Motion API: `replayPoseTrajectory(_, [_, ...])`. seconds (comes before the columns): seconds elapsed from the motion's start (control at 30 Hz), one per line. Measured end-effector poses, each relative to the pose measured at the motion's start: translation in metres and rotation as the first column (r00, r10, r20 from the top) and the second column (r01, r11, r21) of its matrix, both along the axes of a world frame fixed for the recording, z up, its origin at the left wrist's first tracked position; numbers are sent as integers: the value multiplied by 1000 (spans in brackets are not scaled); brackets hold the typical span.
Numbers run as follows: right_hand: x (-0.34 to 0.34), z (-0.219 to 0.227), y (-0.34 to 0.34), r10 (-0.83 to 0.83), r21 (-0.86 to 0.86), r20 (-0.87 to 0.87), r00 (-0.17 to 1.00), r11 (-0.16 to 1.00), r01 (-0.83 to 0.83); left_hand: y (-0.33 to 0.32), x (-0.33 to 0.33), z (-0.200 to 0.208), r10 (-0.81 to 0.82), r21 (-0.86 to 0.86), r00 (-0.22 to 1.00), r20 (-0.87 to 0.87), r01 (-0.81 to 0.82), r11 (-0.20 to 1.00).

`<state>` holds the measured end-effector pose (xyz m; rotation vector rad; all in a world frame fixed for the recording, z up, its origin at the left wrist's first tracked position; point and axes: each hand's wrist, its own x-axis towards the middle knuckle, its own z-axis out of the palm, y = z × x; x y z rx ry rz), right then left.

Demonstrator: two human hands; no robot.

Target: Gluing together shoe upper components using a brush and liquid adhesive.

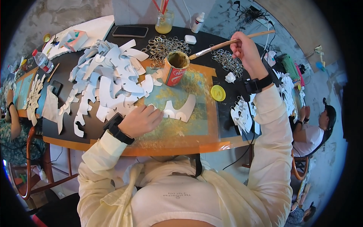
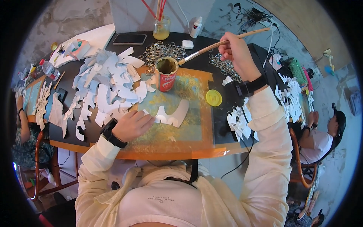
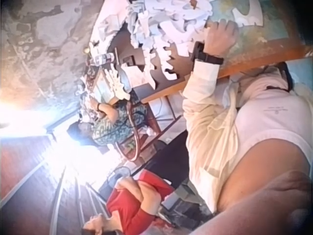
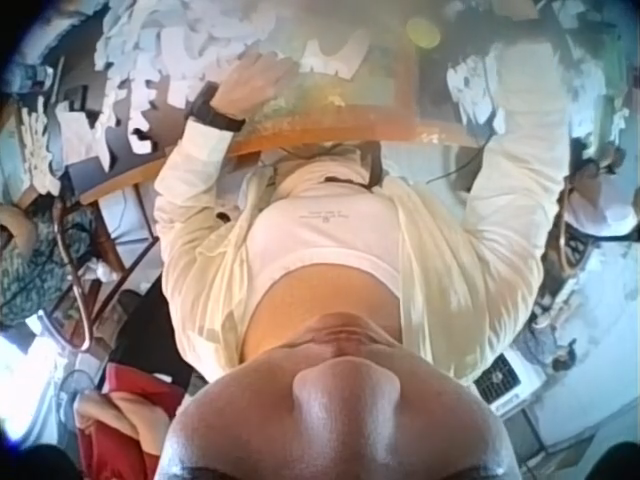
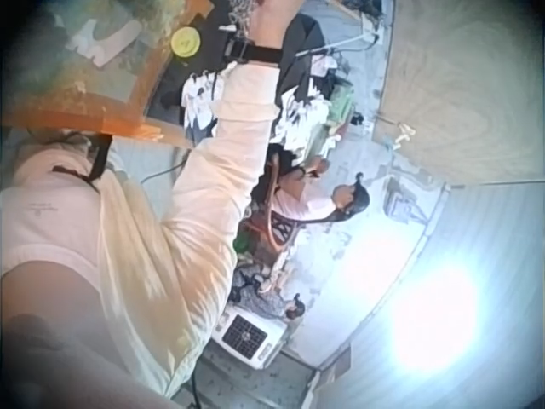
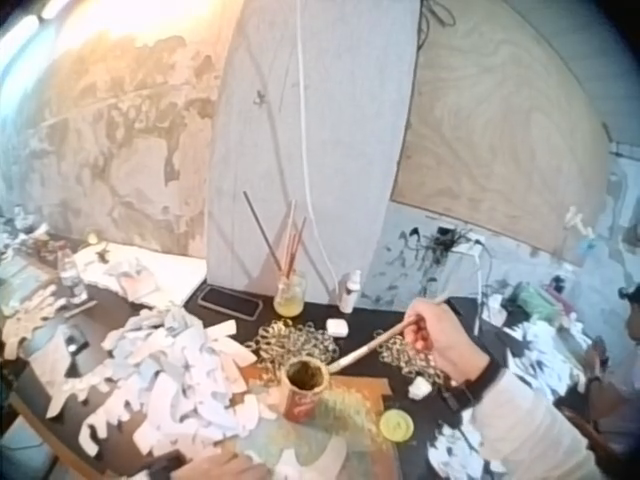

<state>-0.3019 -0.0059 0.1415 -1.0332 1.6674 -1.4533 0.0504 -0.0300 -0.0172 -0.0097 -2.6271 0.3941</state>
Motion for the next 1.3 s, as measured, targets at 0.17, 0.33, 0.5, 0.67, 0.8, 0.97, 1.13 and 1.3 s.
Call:
replayPoseTrajectory(0.17, [-2,-10,24,-50,-78,-255,966,997,31,-2,-2,-3,-20,62,999,28,18,998])
replayPoseTrajectory(0.33, [36,-25,99,-127,-267,-356,926,963,29,-2,0,-1,0,30,1000,11,0,1000])
replayPoseTrajectory(0.5, [114,-69,173,65,-88,-241,968,992,-89,-4,-1,-2,1,101,999,53,-7,995])
replayPoseTrajectory(0.67, [148,-101,185,136,78,-169,976,989,-124,-2,-1,-3,13,134,1000,5,-14,991])
replayPoseTrajectory(0.8, [149,-107,174,198,70,-307,931,980,-185,-3,-1,-1,9,54,999,-42,-7,999])
replayPoseTrajectory(0.97, [151,-111,165,229,71,-300,926,973,-217,-2,1,-4,10,14,999,-51,-10,1000])
replayPoseTrajectory(1.13, [146,-104,161,302,113,-302,904,953,-280,-2,1,-5,15,2,999,-33,-15,1000])
replayPoseTrajectory(1.3, [138,-97,155,207,91,-72,976,976,-200,-1,2,-5,6,38,1000,-18,-5,999])
